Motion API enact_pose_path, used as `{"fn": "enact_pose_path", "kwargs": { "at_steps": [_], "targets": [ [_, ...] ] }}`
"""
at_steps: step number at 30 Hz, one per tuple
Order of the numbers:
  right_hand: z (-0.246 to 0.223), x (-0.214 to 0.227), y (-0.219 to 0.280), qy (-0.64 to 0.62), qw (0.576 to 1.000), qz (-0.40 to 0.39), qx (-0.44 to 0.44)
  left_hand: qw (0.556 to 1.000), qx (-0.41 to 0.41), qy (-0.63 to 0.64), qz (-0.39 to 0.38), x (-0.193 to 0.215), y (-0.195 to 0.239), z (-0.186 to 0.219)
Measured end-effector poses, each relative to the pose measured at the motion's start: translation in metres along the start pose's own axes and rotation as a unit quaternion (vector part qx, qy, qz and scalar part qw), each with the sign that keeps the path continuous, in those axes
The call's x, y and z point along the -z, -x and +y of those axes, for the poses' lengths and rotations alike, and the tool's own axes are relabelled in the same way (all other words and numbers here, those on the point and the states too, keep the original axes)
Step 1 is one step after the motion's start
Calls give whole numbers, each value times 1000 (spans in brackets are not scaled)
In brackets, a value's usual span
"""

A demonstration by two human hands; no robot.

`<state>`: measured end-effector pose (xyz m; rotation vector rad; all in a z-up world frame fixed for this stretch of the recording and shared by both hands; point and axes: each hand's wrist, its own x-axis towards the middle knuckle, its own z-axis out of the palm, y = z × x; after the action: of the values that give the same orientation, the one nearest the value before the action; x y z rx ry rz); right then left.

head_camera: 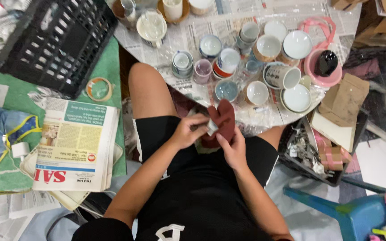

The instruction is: The person sits cross-legged and wipes various small ceramic cups and bowls with a reddish-brown cloth. They handle items one at a time, wiping the exterior and interior surfaces, then place them back on the table among other similar items.

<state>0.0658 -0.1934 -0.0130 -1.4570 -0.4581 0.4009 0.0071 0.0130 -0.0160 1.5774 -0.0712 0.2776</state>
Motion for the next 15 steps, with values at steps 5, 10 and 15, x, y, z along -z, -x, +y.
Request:
{"fn": "enact_pose_path", "kwargs": {
  "at_steps": [5, 10, 15],
  "targets": [
    [1, 8, 1, 61, 996, 8, -58, 995, -43, -45, -83, -3, 4, 5],
    [17, 16, 4, 25, 998, -4, -56, 986, -79, -97, -108, -6, 6, 11],
    [34, 17, 3, -51, 997, 33, -38, 993, -14, -79, -87, -11, -2, 18]
  ]
}}
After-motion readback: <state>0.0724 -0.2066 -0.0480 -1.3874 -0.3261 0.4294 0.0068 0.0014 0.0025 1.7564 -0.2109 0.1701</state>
